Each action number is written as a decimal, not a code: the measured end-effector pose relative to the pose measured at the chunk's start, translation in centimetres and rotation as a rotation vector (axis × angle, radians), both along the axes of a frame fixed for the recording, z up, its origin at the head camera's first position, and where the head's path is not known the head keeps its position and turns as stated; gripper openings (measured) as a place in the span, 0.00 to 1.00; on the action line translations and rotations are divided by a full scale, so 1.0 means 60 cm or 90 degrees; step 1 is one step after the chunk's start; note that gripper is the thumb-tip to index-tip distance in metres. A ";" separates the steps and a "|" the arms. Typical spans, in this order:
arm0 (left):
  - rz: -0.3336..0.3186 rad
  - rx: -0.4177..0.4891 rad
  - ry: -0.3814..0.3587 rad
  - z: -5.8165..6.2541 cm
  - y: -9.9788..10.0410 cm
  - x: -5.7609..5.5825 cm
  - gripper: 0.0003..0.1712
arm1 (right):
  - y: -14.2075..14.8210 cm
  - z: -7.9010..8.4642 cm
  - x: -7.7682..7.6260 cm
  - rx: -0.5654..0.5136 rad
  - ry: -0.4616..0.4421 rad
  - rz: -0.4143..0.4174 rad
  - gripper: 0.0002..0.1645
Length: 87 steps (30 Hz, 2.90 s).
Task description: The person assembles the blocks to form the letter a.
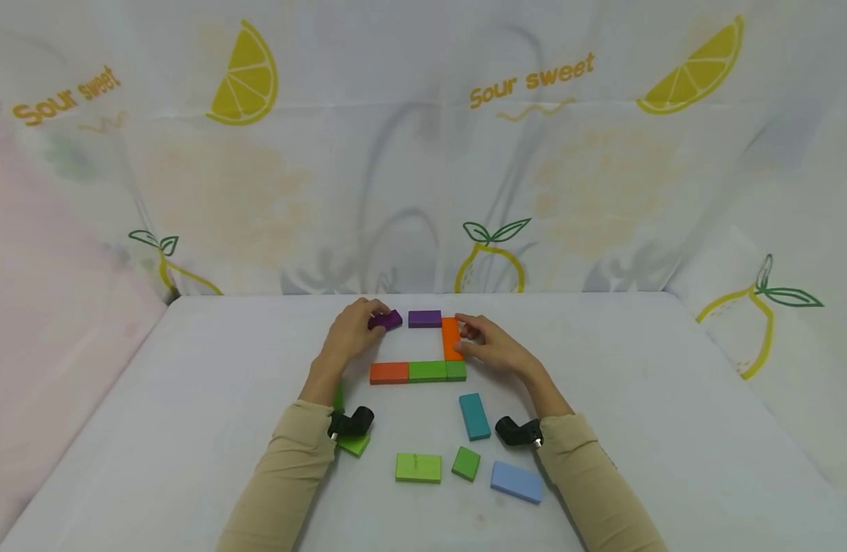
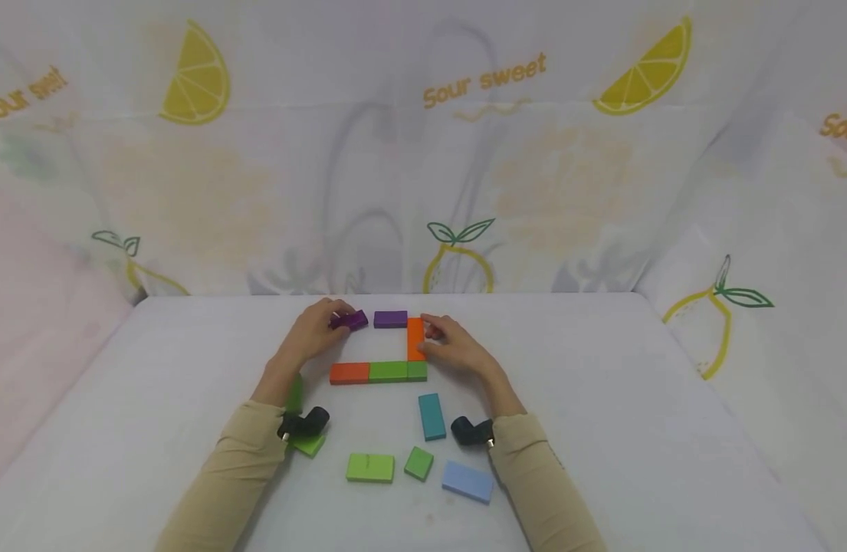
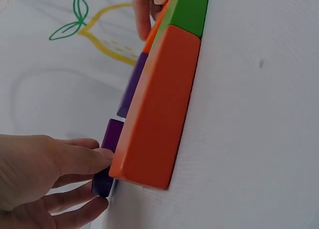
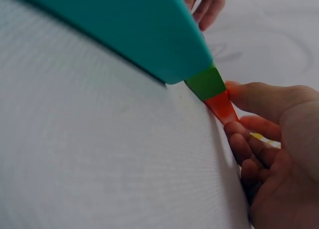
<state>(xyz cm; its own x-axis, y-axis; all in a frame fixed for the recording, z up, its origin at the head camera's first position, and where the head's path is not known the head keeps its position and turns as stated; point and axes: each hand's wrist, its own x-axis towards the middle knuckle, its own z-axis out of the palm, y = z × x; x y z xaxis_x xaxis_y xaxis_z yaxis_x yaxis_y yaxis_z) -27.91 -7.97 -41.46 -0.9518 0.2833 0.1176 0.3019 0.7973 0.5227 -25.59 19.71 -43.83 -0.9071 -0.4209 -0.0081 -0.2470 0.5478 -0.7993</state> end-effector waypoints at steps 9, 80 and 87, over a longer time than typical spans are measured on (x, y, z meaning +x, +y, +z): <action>-0.019 -0.003 -0.015 0.005 -0.006 0.001 0.18 | -0.004 0.005 0.002 -0.005 -0.012 -0.012 0.36; -0.100 0.024 0.018 -0.003 -0.012 -0.005 0.20 | -0.009 0.012 0.004 0.035 -0.005 -0.018 0.34; -0.088 0.021 -0.005 -0.002 -0.012 -0.004 0.20 | -0.010 0.012 0.004 0.032 -0.007 -0.016 0.34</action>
<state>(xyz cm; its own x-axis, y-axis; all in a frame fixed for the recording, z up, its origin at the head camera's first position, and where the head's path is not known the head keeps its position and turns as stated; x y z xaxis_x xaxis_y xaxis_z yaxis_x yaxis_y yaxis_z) -28.12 -8.69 -41.61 -0.9047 0.4084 0.1214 0.4037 0.7307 0.5506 -25.34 19.09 -43.13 -0.9169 -0.3973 -0.0385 -0.2248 0.5936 -0.7727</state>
